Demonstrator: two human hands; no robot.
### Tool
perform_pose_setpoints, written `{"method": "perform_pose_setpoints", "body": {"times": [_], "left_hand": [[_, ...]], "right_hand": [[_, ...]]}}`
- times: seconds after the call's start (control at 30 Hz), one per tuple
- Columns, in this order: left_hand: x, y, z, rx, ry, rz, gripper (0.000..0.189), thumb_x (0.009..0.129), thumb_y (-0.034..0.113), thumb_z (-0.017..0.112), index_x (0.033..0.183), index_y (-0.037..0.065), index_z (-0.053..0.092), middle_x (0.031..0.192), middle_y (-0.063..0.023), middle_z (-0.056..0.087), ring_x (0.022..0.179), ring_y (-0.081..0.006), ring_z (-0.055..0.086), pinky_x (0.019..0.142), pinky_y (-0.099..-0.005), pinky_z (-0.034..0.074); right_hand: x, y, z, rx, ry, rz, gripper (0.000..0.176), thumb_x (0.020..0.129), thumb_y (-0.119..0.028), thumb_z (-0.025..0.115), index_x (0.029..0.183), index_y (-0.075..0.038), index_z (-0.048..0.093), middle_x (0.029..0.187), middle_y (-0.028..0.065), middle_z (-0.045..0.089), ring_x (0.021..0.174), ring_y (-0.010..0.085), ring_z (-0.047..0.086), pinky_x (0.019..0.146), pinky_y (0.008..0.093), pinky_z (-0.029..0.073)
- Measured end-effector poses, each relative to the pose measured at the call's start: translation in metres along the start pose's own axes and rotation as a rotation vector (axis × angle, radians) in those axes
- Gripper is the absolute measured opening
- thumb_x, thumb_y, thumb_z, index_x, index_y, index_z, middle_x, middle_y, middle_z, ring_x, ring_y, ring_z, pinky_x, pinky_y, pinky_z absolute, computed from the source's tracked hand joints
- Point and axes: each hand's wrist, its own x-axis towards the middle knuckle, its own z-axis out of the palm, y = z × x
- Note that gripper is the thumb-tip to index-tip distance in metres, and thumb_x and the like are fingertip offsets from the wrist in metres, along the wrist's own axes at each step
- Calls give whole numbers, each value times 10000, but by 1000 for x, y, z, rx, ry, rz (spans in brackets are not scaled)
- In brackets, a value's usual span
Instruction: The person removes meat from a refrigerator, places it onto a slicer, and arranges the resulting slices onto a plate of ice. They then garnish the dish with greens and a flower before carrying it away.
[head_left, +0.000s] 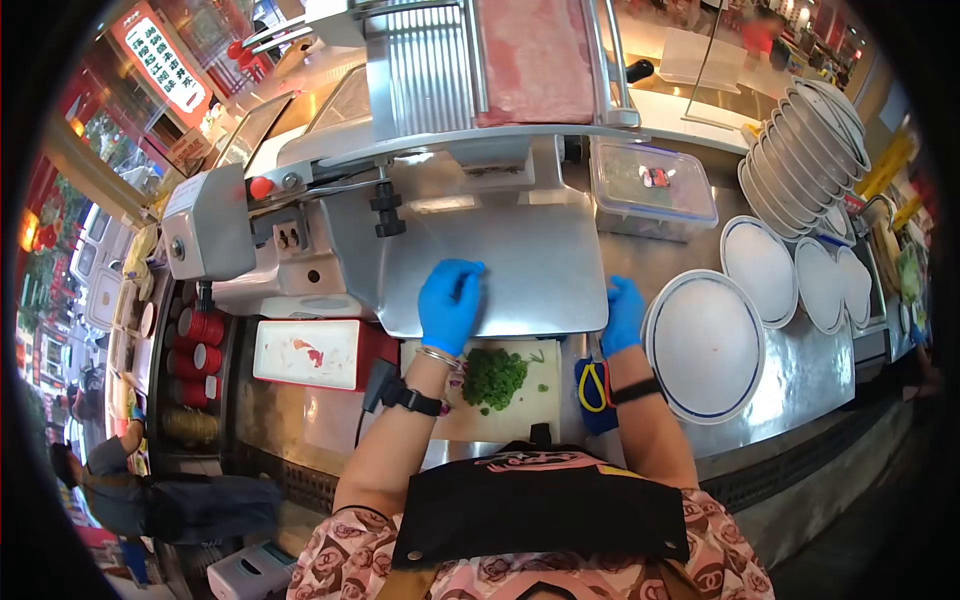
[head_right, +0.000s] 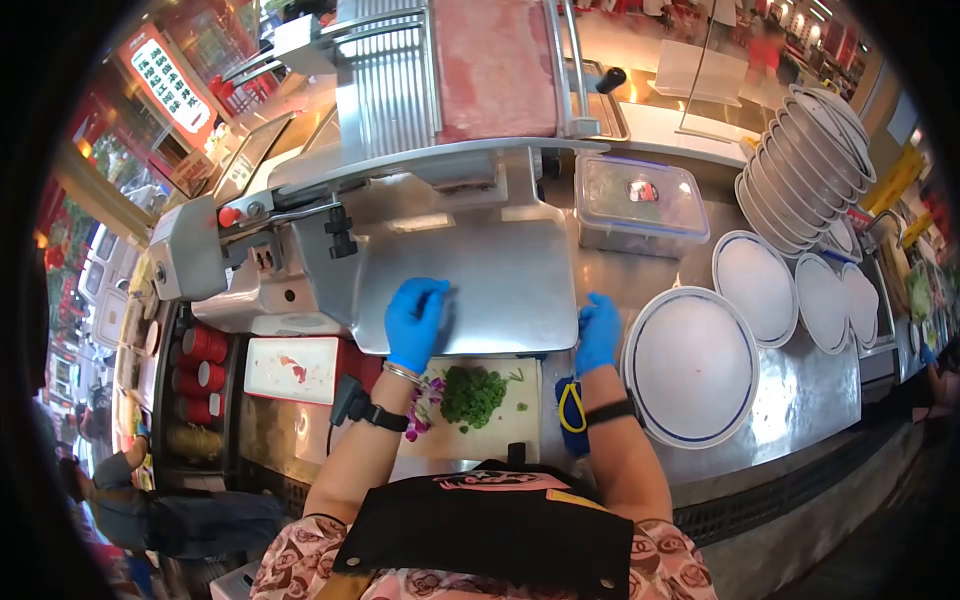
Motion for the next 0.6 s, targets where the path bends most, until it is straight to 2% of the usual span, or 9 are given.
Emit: {"method": "perform_pose_setpoints", "body": {"times": [0.03,0.07,0.13,0.23,0.27,0.33,0.43,0.57,0.6], "left_hand": [[3,-7,-1,-2,6,2,93,838,110,598,894,47,638,878,-66,638,814,-214,606,732,-299,474],[8,-15,-2,-305,61,-173,113,860,125,593,928,45,635,907,-60,644,833,-185,602,748,-285,472],[20,-23,-8,-697,152,-434,190,897,186,590,1016,41,621,972,-55,649,851,-154,594,792,-297,472],[49,-33,-16,-960,186,-567,247,913,245,565,1053,45,610,1053,-84,640,926,-182,593,849,-301,461],[56,-35,-18,-963,182,-564,247,913,245,565,1053,45,610,1053,-84,640,926,-182,593,849,-301,461],[70,-41,-19,-1172,244,-615,339,950,239,474,1189,8,537,1206,-153,564,1082,-252,535,940,-361,430],[88,-51,-20,-1361,254,-660,387,971,279,410,1257,30,483,1296,-161,499,1181,-292,477,1009,-404,380],[109,-83,-17,-1618,305,-752,423,983,328,357,1299,60,446,1367,-148,437,1249,-291,424,1044,-446,337],[113,-130,-11,-2040,200,-772,387,974,301,403,1279,73,475,1305,-131,490,1211,-277,456,1042,-453,337]], "right_hand": [[-9,-5,-10,34,40,-144,229,883,-227,544,946,-15,606,734,45,571,620,117,521,555,244,417],[-32,-17,-4,35,36,-147,229,883,-227,544,946,-15,606,734,45,571,620,117,521,555,244,417],[-92,-43,23,-117,-266,-593,189,909,-179,524,914,-11,610,678,9,525,580,87,461,528,211,373],[-115,-43,40,-395,-544,-508,168,934,-121,488,924,-4,607,658,14,538,590,74,480,556,210,387],[-114,-40,41,-394,-542,-512,168,934,-121,488,924,-4,607,658,14,538,590,74,480,556,210,387],[-108,-35,44,-834,-549,-814,135,902,-155,560,914,-42,633,641,49,575,564,122,532,547,257,435],[-108,-40,44,-726,-587,-642,129,906,-76,537,873,10,627,651,17,552,586,70,507,559,224,423],[-109,-40,43,-740,-580,-628,125,905,-74,538,886,13,626,651,15,554,593,67,510,564,218,424],[-109,-40,44,-740,-580,-628,126,905,-75,538,885,14,626,652,15,554,593,66,511,566,216,425]]}}
